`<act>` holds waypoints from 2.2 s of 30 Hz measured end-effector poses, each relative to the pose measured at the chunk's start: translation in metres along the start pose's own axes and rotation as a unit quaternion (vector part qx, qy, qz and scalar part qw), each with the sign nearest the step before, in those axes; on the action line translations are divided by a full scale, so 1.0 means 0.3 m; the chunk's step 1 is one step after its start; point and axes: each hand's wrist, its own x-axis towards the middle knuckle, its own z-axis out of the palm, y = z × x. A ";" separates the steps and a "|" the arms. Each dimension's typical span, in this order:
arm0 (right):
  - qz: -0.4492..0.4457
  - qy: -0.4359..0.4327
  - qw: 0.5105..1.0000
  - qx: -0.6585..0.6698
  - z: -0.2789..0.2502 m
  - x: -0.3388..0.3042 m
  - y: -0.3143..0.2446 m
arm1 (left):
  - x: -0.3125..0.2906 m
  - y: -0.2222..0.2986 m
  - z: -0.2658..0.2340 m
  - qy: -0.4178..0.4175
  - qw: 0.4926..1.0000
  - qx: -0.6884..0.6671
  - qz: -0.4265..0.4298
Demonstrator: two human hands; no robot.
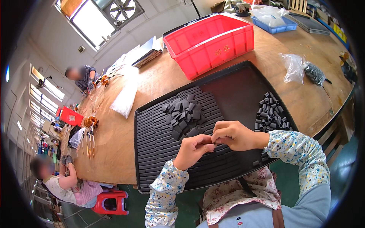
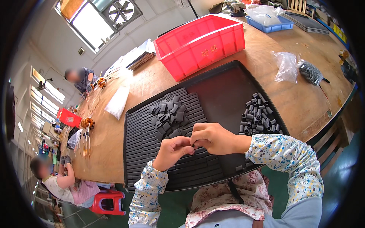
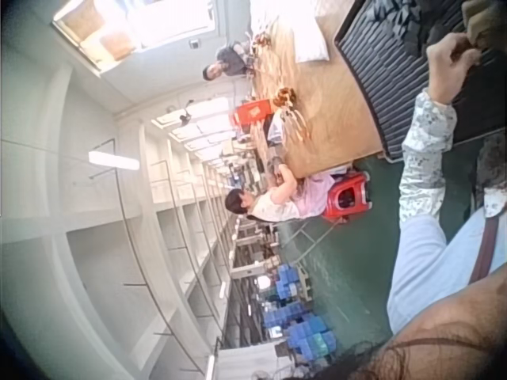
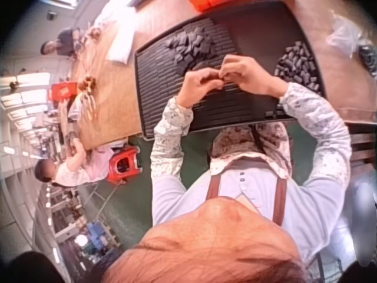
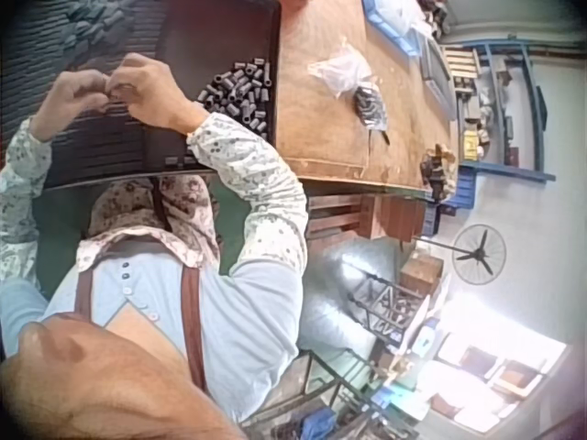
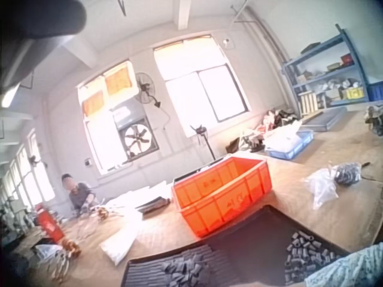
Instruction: The person sorts and assembles small black industrial components by hand, placing them onto a tray.
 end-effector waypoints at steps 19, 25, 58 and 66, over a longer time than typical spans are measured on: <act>0.190 0.046 0.911 0.363 -0.005 0.006 0.023 | -0.002 0.003 -0.017 -0.001 0.995 -0.097 -0.006; 0.226 0.042 0.891 0.393 -0.004 0.008 0.009 | -0.003 -0.007 -0.018 0.003 0.994 -0.104 -0.034; 0.311 0.168 0.926 -0.134 -0.113 0.371 0.447 | 0.163 -0.207 -0.356 0.225 0.914 0.314 0.122; 0.046 -0.082 0.908 0.407 -0.078 0.223 -0.306 | 0.068 -0.096 -0.324 0.212 0.950 0.216 0.078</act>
